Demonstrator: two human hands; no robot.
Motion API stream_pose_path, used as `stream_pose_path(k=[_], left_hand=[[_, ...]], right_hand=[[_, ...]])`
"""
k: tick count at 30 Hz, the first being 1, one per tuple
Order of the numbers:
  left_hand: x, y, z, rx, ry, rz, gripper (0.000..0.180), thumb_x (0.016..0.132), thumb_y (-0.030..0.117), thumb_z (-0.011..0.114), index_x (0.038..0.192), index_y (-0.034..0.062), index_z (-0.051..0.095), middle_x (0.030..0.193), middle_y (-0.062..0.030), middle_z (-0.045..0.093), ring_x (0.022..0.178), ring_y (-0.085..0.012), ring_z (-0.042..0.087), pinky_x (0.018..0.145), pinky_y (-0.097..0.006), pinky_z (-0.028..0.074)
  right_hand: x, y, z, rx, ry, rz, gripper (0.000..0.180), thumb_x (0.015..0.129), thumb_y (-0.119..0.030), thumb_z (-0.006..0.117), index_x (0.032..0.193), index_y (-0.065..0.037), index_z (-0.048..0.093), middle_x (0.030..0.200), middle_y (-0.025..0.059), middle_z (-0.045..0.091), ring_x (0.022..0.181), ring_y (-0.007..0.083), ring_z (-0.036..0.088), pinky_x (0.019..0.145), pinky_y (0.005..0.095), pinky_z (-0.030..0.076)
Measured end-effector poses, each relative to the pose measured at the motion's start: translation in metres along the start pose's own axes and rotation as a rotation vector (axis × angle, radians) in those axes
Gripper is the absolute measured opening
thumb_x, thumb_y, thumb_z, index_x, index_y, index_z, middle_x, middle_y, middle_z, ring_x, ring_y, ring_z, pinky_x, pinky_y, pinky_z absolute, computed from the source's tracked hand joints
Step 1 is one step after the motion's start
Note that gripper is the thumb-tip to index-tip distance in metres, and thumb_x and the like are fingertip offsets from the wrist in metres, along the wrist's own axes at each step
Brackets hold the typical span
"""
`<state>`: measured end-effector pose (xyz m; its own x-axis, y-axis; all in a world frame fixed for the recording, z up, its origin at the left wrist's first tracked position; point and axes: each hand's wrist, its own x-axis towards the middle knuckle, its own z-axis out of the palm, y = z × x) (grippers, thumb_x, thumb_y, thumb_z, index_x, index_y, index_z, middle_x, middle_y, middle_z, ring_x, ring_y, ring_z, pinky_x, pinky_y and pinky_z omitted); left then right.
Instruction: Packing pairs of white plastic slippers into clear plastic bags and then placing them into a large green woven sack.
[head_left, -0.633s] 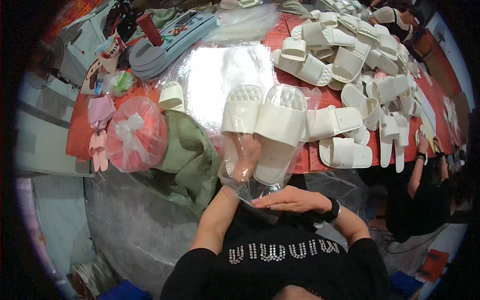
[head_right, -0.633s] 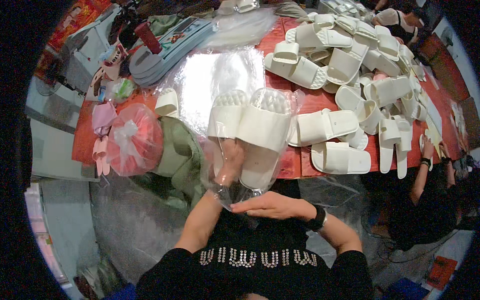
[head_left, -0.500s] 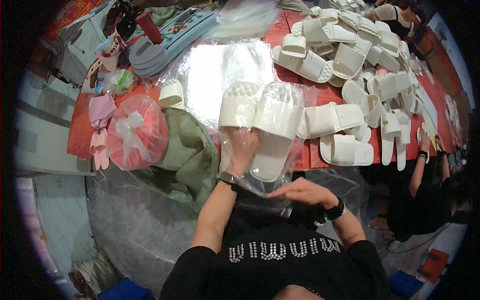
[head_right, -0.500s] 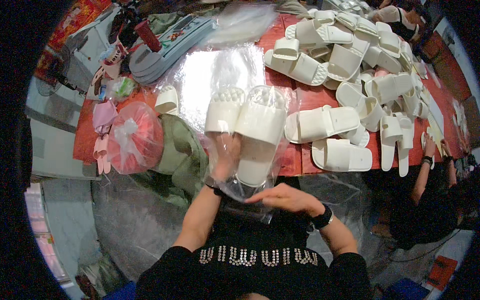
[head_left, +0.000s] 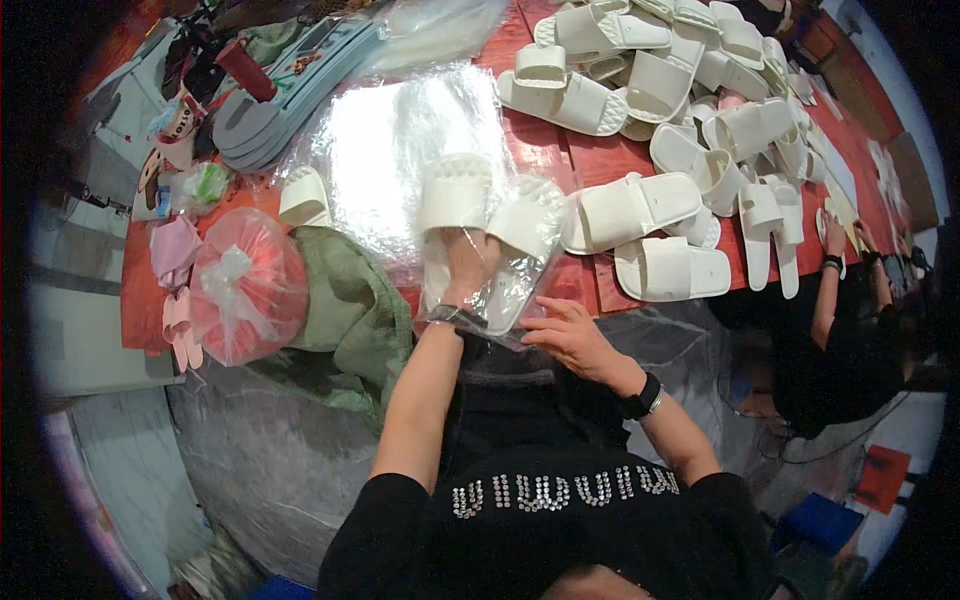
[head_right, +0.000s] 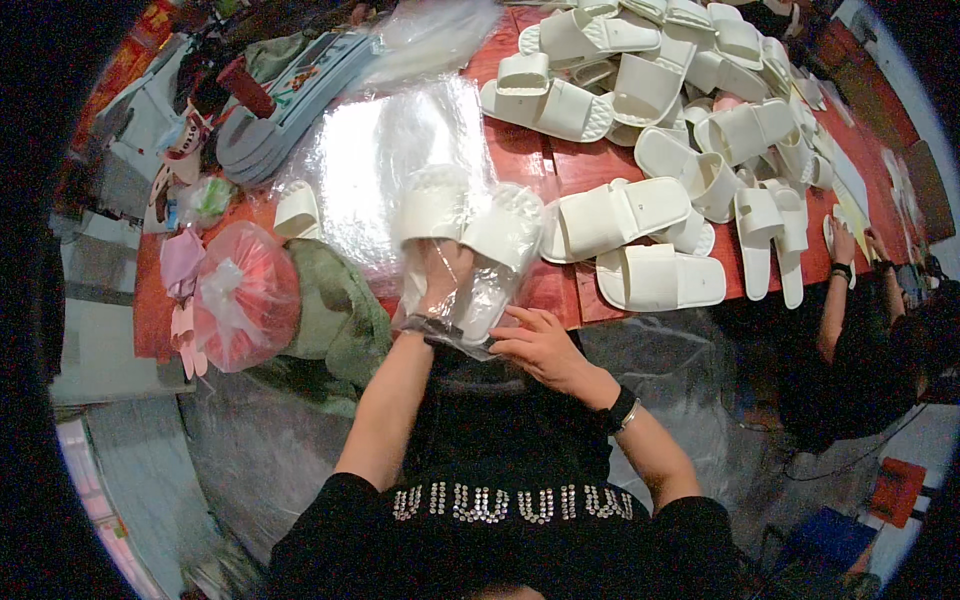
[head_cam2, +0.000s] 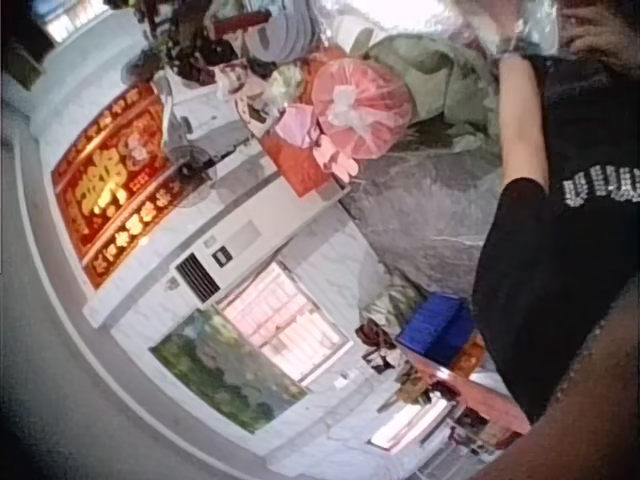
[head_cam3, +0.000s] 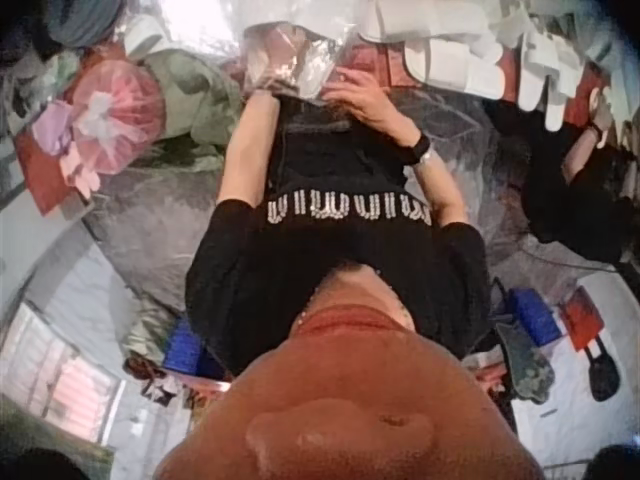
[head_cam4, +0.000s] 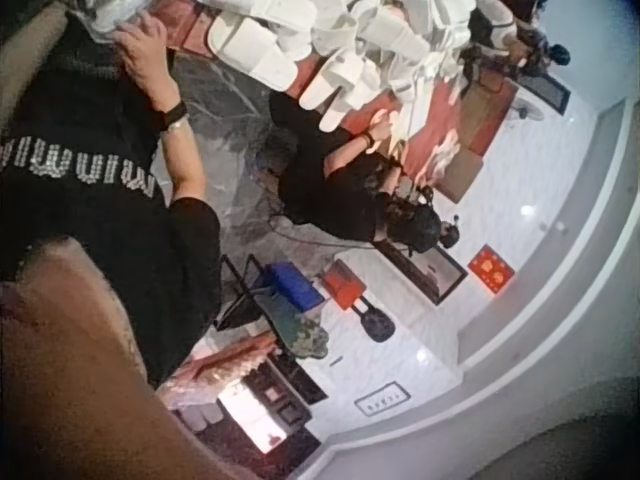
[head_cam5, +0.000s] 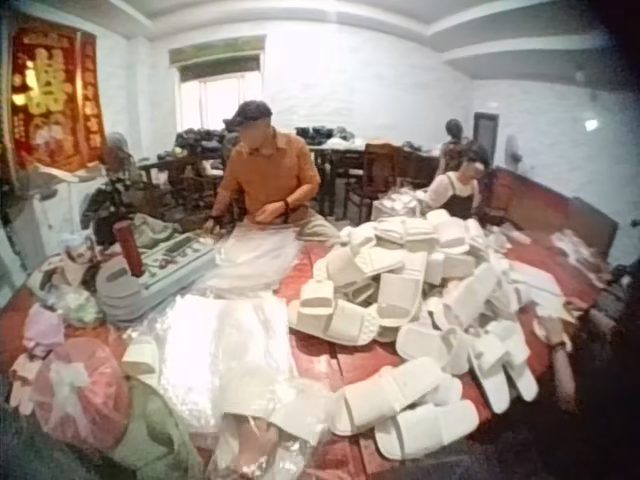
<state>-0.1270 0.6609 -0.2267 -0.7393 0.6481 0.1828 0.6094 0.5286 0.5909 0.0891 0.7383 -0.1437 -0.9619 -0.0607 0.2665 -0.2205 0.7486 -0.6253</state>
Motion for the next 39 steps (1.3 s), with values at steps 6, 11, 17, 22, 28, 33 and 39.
stream_pose_path(k=[6,11,17,22,28,33,39], left_hand=[[-0.015,0.017,0.004,0.387,0.000,0.017,0.050,0.075,0.030,0.052,0.112,-0.0031,0.050,0.122,-0.0262,0.039,0.114,-0.0405,0.033,0.097,-0.051,0.021],[-0.091,0.029,0.005,0.178,0.013,0.319,0.056,0.074,0.031,0.057,0.125,0.0111,0.043,0.128,-0.0234,0.032,0.121,-0.0425,0.025,0.098,-0.053,0.020],[-0.073,0.047,-0.002,0.320,-0.070,0.318,0.049,0.068,0.036,0.064,0.112,0.0175,0.053,0.125,-0.0234,0.036,0.120,-0.0477,0.023,0.096,-0.056,0.020],[-0.052,0.058,0.010,0.311,-0.125,0.248,0.051,0.070,0.039,0.061,0.108,0.0046,0.054,0.121,-0.0319,0.036,0.118,-0.0514,0.023,0.095,-0.058,0.018],[-0.049,0.062,0.039,0.274,-0.053,0.240,0.051,0.071,0.039,0.058,0.104,-0.0001,0.055,0.116,-0.0260,0.044,0.114,-0.0478,0.031,0.094,-0.058,0.022],[-0.031,0.055,0.030,0.522,-0.140,0.538,0.038,0.075,0.034,0.056,0.101,0.0062,0.056,0.108,-0.0210,0.047,0.112,-0.0403,0.036,0.085,-0.058,0.029],[-0.015,0.076,0.029,0.394,-0.070,0.340,0.026,0.084,0.022,0.045,0.107,0.0196,0.057,0.105,-0.0166,0.048,0.104,-0.0378,0.044,0.085,-0.064,0.028]], right_hand=[[-0.021,0.009,0.005,-0.164,0.209,0.155,0.033,0.073,-0.010,0.061,0.105,-0.013,0.054,0.112,0.0075,0.053,0.102,0.0296,0.049,0.084,0.0387,0.041],[-0.031,-0.007,0.025,0.060,0.202,0.540,0.030,0.073,-0.006,0.060,0.101,-0.005,0.050,0.097,0.0124,0.051,0.088,0.0301,0.054,0.071,0.0356,0.045],[-0.034,-0.014,0.033,0.193,0.153,0.423,0.017,0.070,-0.002,0.054,0.086,-0.003,0.047,0.081,0.0148,0.047,0.070,0.0346,0.053,0.059,0.0388,0.045],[-0.041,-0.015,0.030,0.205,0.153,0.461,0.017,0.070,-0.001,0.053,0.085,-0.002,0.047,0.081,0.0143,0.047,0.071,0.0341,0.053,0.060,0.0389,0.044],[-0.044,-0.014,0.029,0.199,0.173,0.475,0.017,0.070,-0.001,0.054,0.085,-0.002,0.047,0.081,0.0141,0.047,0.071,0.0338,0.052,0.060,0.0387,0.044],[-0.049,-0.014,0.022,0.198,0.158,0.478,0.015,0.071,0.000,0.054,0.084,-0.001,0.047,0.081,0.0146,0.047,0.072,0.0338,0.052,0.060,0.0380,0.044],[-0.050,0.001,0.012,0.175,0.284,0.548,0.013,0.072,0.001,0.053,0.083,-0.002,0.047,0.080,0.0155,0.047,0.073,0.0346,0.051,0.062,0.0364,0.043]])
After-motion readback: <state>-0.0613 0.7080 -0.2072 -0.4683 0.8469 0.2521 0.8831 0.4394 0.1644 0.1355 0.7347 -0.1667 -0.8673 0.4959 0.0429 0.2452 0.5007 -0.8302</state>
